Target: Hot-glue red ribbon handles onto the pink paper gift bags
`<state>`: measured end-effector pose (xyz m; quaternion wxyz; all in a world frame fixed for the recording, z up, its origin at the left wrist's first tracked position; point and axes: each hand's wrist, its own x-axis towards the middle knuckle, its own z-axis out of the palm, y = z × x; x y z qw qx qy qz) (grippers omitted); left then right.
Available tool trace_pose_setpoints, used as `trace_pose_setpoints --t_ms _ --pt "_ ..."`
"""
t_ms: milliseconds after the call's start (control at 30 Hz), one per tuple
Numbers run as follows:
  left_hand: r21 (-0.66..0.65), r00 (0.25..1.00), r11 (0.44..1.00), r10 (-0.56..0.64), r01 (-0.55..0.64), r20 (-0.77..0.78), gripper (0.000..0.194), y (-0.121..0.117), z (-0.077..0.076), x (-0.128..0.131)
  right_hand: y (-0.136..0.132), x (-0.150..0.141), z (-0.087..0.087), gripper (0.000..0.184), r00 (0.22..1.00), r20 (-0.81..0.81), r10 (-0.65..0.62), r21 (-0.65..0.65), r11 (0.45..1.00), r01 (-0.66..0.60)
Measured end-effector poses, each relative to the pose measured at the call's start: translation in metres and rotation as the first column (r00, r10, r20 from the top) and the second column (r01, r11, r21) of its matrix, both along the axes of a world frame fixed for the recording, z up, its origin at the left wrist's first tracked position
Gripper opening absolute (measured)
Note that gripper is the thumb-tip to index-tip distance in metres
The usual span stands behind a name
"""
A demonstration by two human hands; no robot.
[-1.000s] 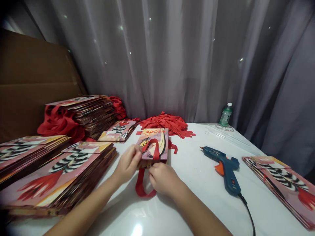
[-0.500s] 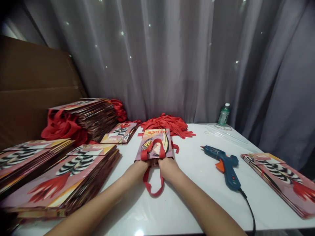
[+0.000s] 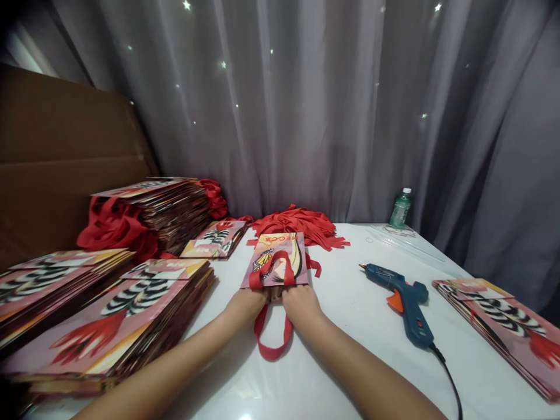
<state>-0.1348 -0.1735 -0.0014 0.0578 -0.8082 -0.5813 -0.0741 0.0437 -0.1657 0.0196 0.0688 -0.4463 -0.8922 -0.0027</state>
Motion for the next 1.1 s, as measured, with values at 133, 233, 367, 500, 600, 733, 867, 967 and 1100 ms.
trace_pose_setpoints --t_ms 133,233,367,500,600,733,867,967,1100 --pt "0.013 0.994 0.994 -0.111 0.111 0.000 0.032 0.004 0.011 0.002 0.005 0.012 -0.002 0.018 1.000 -0.005 0.030 0.045 0.999 -0.029" --pt "0.045 0.979 0.978 -0.203 0.203 0.000 0.023 0.005 0.020 0.005 0.011 0.026 -0.002 0.022 0.998 -0.026 0.050 0.088 0.995 -0.048" --pt "0.093 0.936 0.933 -0.351 0.348 0.025 0.018 0.002 0.026 0.008 0.014 0.046 -0.004 0.024 0.992 -0.055 0.109 0.110 0.989 -0.103" --pt "0.142 0.881 0.879 -0.468 0.455 0.077 0.022 -0.006 0.024 0.007 0.014 0.062 -0.007 0.028 0.948 -0.177 0.263 0.087 0.964 -0.251" --pt "0.173 0.858 0.859 -0.503 0.482 0.108 0.022 -0.013 0.020 0.006 0.013 0.068 -0.008 0.027 0.922 -0.258 0.287 0.033 0.957 -0.289" --pt "0.295 0.824 0.814 -0.552 0.500 0.129 0.020 -0.018 0.017 0.002 0.010 0.068 -0.005 0.024 0.942 -0.243 0.232 -0.035 0.968 -0.247" --pt "0.599 0.879 0.759 -0.441 0.255 0.184 0.031 -0.019 0.018 -0.001 0.009 0.069 -0.004 0.024 0.942 -0.241 0.232 -0.050 0.967 -0.251" --pt "0.401 0.925 0.901 -0.282 0.165 0.253 0.064 -0.017 0.019 0.001 0.010 0.073 -0.005 0.024 0.931 -0.269 0.247 -0.046 0.962 -0.268" --pt "0.090 0.953 0.985 -0.169 0.150 0.253 0.077 -0.018 0.021 0.005 0.001 0.075 -0.004 0.030 0.913 -0.306 0.272 0.012 0.959 -0.281"
